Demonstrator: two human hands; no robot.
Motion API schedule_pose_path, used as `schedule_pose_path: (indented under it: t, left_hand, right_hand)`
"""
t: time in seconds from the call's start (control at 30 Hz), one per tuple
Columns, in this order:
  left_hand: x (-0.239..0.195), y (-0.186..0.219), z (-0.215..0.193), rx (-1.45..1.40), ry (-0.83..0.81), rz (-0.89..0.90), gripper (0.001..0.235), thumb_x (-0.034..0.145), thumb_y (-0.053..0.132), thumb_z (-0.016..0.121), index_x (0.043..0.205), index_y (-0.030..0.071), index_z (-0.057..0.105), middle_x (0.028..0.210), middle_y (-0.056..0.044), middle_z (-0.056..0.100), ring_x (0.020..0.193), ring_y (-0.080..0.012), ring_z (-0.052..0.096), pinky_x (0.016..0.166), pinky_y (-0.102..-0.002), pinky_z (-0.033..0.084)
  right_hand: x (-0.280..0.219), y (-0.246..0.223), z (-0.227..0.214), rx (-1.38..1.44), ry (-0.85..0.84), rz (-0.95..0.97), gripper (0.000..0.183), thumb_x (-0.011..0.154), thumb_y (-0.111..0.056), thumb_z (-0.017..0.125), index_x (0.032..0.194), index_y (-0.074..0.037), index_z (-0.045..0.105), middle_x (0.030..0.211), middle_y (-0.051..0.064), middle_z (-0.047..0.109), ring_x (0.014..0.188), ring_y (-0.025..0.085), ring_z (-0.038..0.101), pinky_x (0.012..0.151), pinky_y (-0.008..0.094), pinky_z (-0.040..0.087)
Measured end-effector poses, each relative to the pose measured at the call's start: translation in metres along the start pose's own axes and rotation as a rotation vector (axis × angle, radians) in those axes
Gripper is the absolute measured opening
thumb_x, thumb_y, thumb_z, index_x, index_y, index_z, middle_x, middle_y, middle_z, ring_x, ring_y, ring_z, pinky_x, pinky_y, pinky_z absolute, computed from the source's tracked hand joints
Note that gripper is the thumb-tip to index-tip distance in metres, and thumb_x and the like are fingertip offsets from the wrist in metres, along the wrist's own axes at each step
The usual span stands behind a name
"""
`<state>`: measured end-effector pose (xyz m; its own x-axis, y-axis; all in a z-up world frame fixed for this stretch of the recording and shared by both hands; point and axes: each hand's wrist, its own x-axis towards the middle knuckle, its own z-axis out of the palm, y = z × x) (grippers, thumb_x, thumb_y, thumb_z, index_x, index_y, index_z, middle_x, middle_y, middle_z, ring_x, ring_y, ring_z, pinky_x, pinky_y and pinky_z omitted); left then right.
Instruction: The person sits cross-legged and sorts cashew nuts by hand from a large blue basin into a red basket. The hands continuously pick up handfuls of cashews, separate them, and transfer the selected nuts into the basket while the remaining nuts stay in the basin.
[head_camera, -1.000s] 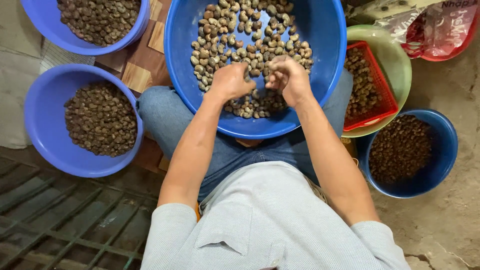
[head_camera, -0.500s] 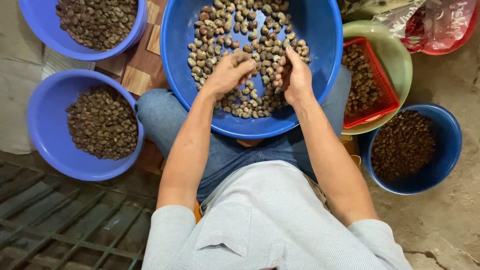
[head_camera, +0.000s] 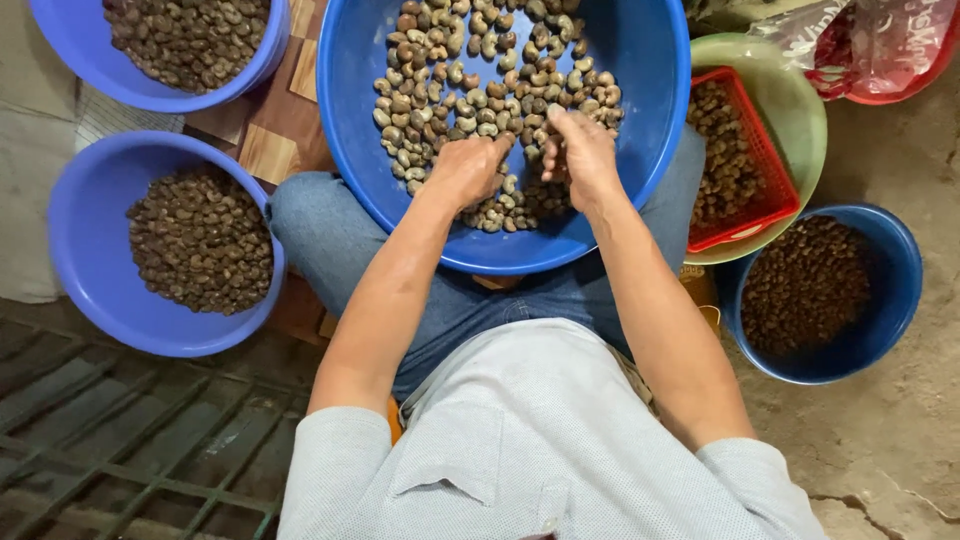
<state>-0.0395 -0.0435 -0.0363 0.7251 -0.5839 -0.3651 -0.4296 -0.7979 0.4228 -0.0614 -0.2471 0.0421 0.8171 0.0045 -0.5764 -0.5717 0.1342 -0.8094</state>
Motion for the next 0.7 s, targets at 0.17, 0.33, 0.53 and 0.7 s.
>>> schedule_pose_path:
  t: [0.17,0.33,0.53,0.7]
  left_hand:
    - [0.0,0.001,0.001,-0.032,0.021,-0.017,0.061,0.092,0.02,0.075,0.146,0.007,0.051,0.101,-0.019,0.072,0.084,-0.0354,0.073,0.069,-0.053,0.062]
    - [0.001,-0.003,0.004,-0.048,0.039,-0.009,0.04,0.092,0.018,0.07,0.128,0.001,0.062,0.095,-0.021,0.072,0.083,-0.0389,0.073,0.069,-0.055,0.061]
    - [-0.003,-0.001,0.007,0.001,0.091,-0.019,0.032,0.089,0.021,0.069,0.113,0.001,0.064,0.091,-0.02,0.073,0.081,-0.0398,0.074,0.07,-0.058,0.06]
    - [-0.007,0.009,-0.011,-0.074,0.126,-0.033,0.032,0.089,0.025,0.074,0.108,0.001,0.064,0.09,-0.021,0.071,0.086,-0.0421,0.073,0.073,-0.057,0.06]
  right_hand:
    - [0.007,0.017,-0.001,-0.212,-0.059,-0.06,0.026,0.11,-0.033,0.057,0.103,-0.008,0.06,0.069,0.005,0.056,0.063,0.016,0.063,0.055,0.035,0.063]
    - [0.004,0.02,-0.002,-0.472,-0.117,-0.16,0.027,0.113,-0.028,0.052,0.109,-0.003,0.059,0.068,0.005,0.057,0.062,0.014,0.061,0.055,0.034,0.061]
    - [0.008,0.036,0.002,-1.047,-0.041,-0.165,0.035,0.099,-0.044,0.063,0.106,-0.011,0.068,0.091,0.018,0.07,0.094,0.047,0.07,0.076,0.066,0.055]
    - [0.005,0.04,0.018,-1.387,-0.078,-0.143,0.039,0.094,-0.04,0.068,0.112,-0.006,0.067,0.098,0.026,0.073,0.101,0.049,0.071,0.085,0.065,0.054]
